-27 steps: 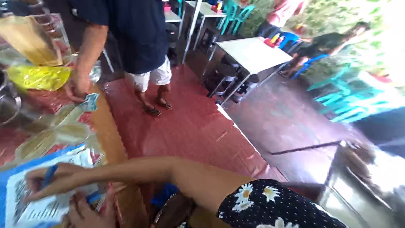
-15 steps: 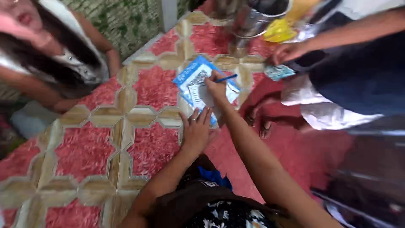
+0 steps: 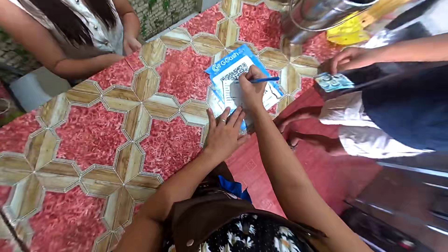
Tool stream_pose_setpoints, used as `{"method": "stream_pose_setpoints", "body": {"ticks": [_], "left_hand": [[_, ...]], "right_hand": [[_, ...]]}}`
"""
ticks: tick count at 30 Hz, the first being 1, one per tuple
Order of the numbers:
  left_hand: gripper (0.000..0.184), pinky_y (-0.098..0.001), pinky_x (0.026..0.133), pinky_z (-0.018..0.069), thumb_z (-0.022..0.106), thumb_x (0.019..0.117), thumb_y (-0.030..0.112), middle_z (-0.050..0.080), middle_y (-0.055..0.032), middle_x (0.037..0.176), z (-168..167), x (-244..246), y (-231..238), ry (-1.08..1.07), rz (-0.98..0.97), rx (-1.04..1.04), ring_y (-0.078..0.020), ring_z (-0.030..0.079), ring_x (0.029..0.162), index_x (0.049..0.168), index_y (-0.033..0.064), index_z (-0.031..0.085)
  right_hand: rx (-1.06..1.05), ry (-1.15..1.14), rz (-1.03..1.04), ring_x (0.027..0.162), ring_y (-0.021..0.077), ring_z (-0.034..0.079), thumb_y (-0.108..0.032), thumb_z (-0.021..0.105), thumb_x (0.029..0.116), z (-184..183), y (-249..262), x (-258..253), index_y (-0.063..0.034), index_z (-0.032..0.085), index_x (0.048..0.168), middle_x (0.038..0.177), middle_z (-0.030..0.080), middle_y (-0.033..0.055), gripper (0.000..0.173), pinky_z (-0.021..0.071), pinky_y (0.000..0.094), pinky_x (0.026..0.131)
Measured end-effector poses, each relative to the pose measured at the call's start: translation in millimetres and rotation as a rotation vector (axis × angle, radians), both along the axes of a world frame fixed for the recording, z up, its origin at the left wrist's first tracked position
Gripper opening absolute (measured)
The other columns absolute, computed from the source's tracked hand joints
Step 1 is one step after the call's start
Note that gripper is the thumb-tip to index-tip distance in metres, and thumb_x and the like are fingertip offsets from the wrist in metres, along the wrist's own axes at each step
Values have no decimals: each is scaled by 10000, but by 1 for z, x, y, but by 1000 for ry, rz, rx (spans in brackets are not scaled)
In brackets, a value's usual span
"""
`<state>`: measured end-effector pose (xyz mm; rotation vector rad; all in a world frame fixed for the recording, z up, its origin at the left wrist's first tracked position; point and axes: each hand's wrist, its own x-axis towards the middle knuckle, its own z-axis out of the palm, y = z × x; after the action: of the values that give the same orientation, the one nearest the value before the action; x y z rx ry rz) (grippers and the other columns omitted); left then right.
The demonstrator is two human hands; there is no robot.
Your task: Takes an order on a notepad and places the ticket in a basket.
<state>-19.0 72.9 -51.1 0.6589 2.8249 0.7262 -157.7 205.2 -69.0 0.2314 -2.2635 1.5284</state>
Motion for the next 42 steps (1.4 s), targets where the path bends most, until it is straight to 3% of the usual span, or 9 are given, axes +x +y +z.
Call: {"method": "stream_pose_setpoints", "body": {"ticks": [6, 11, 14, 19, 26, 32, 37, 39, 42], "left_hand": [[683, -786, 1151, 30, 513, 1007, 580, 371, 17, 1651, 5, -2, -2, -24, -4, 9, -351, 293, 1535, 1571, 202, 440], [400, -735, 1156, 224, 609, 1025, 315, 625, -113, 1394, 20, -26, -8, 139, 74, 85, -384, 578, 1288, 1396, 167, 639], [497, -629, 1205, 256, 663, 995, 258, 524, -183, 1512, 17, -55, -17, 128, -9, 39, -404, 446, 1431, 1452, 85, 577], [263, -492, 1006, 526, 496, 1027, 18, 685, -236, 1219, 27, -71, -22, 260, -261, -117, -394, 652, 1179, 1211, -79, 657], [212, -495, 971, 534, 531, 993, -10, 729, -236, 1046, 60, -20, -12, 452, -158, 14, -408, 699, 1058, 1078, -91, 707], [232, -539, 1041, 481, 633, 917, -35, 693, -243, 1182, 84, 46, -10, 225, 201, 171, -431, 627, 1191, 1136, -44, 708], [924, -586, 1144, 385, 884, 744, 95, 386, -204, 1593, 66, 83, -21, -72, 544, 642, -399, 396, 1446, 1546, 111, 426], [982, -505, 1069, 486, 846, 793, 61, 508, -222, 1484, 64, 103, -26, -199, 593, 817, -333, 560, 1310, 1602, 102, 290], [566, -419, 918, 567, 727, 906, 16, 673, -209, 1176, 64, 139, -32, -308, 748, 1067, -241, 684, 1006, 1422, -10, 497]], "right_hand": [[-43, 2, 3, 531, -9, 397, -8, 567, 857, 0, 0, -1, -140, 429, 674, 596, 411, -86, 264, 335, 172, 526], [-237, -125, -81, 578, 4, 496, -165, 628, 981, 15, 19, 7, -128, 507, 806, 696, 513, -75, 215, 457, 191, 558], [-97, -265, 55, 937, 105, 590, -228, 530, 1049, 37, 45, 46, 38, 587, 1124, 1080, 597, 95, 283, 524, 320, 866], [238, -252, 35, 965, 262, 638, -76, 530, 1016, 45, 59, 93, 51, 644, 1277, 1206, 632, 268, 312, 534, 405, 866], [565, -87, 140, 945, 491, 668, -72, 719, 906, 68, 38, 132, -50, 707, 1284, 1277, 579, 339, 379, 555, 624, 755], [500, -28, 350, 1032, 411, 701, -12, 700, 894, 74, 29, 155, 65, 746, 1021, 1233, 677, 251, 156, 564, 582, 870], [106, -399, 478, 769, 39, 642, -103, 732, 919, 104, 26, 187, 12, 707, 1039, 898, 715, 35, 168, 546, 245, 737], [-76, -511, 533, 591, -6, 535, -96, 720, 928, 112, 16, 196, 9, 680, 1028, 753, 643, -20, 150, 469, 187, 581], [-212, -616, 565, 573, 21, 533, -83, 703, 953, 119, 2, 206, 14, 639, 1109, 760, 630, -5, 195, 494, 201, 567]]}}
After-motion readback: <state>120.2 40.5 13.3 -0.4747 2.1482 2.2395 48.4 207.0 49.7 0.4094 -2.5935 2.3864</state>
